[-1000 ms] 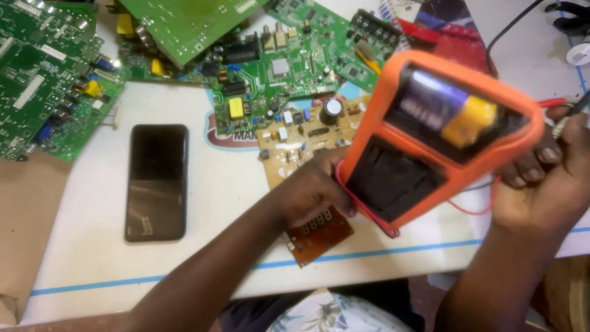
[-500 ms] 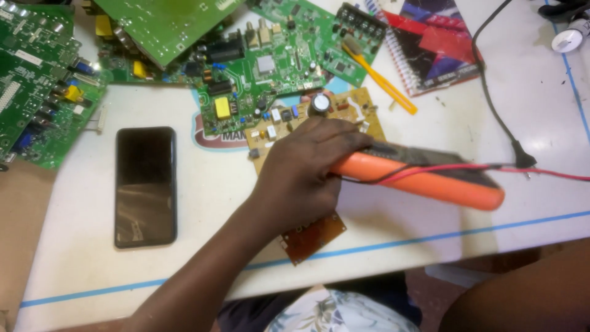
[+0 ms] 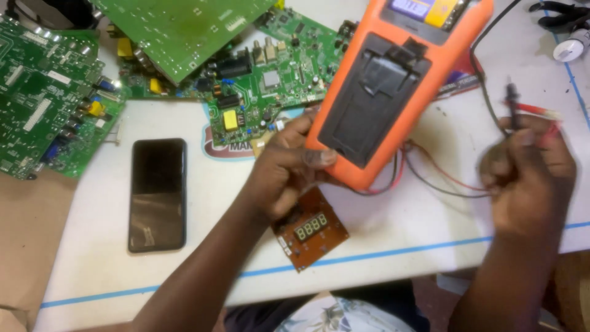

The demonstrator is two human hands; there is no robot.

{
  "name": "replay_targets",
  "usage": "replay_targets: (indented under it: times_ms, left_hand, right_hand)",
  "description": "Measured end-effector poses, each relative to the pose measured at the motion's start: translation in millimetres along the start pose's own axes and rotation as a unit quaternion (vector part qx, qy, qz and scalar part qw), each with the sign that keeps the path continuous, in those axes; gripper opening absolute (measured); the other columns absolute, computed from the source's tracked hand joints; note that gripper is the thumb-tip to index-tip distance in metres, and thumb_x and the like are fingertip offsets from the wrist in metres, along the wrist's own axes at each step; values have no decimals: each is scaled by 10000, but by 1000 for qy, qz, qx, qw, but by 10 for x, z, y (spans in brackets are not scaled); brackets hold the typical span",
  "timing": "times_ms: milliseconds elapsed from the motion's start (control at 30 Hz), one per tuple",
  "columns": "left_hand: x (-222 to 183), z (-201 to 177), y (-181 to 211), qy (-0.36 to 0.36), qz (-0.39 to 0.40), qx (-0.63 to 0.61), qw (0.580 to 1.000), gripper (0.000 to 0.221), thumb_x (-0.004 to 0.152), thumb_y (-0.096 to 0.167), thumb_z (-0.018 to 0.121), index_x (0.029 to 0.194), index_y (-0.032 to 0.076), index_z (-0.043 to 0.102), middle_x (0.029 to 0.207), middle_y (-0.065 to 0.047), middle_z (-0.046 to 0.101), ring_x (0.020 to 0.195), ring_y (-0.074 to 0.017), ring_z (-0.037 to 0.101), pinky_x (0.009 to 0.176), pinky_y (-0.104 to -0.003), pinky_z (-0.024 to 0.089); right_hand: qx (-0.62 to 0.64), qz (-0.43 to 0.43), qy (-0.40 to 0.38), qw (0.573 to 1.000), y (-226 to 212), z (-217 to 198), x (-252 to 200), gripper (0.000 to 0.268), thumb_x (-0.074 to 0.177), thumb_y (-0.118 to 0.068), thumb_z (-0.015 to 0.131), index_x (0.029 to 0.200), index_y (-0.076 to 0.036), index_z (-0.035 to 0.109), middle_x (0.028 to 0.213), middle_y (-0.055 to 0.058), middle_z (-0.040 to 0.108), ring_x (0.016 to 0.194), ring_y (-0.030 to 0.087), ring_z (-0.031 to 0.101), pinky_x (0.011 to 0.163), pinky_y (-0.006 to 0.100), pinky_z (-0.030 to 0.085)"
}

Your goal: Inspecting various electronic circuit boards and testing them using a digital multimeter.

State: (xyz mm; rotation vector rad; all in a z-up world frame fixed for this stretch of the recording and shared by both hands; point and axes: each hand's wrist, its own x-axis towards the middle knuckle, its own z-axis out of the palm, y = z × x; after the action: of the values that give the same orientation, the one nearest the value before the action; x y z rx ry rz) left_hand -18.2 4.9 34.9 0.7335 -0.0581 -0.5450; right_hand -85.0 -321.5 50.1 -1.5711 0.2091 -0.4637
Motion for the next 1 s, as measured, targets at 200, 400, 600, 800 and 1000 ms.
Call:
replay_targets:
  times_ms: [200,400,600,800,1000]
  left_hand:
    - [-65,-38,-540,-145,-108,-142,973,589,943,49,772,1494,-86,609,1260,-182,780,1030,-322,792,820,-512,682]
    - [-129,215,-454,-197,-188,30,962,471,1010,229,739,1378,-58,679,1196,-202,761,960,-313,774,830,-436,698]
    - [-70,292,-101,-17,56,506,860,195,994,219,633,1042,178,818,1044,24,870,812,-114,825,724,-290,591]
    - [-81,319,192,124,-58,315,939,221,1055,124,588,1098,68,798,992,-77,823,837,-134,766,742,-237,639]
    - [-43,289,167,152,-46,308,938,230,1051,84,577,1053,71,806,970,-79,822,788,-115,738,704,-229,618]
  right_hand:
    - [256,80,-126,955,-34,599,-293,803,901,-274,883,1564,-7,518,1508,118,668,1349,261,678,1107,413,617]
    - [510,194,-217,810,-216,687,-375,856,1035,-165,923,1683,-22,383,1344,313,687,1201,453,708,1057,603,580]
    - [-282,9,-76,956,-199,415,-78,575,916,-99,824,1449,-42,616,1367,91,670,1036,152,603,890,274,551]
    - [-297,94,-23,950,23,404,-64,383,1107,-296,685,1401,-52,719,1072,107,750,883,188,729,711,297,587]
    - [-369,-260,49,891,63,178,-12,282,1176,294,675,1417,162,737,1313,262,764,1013,272,712,846,357,611]
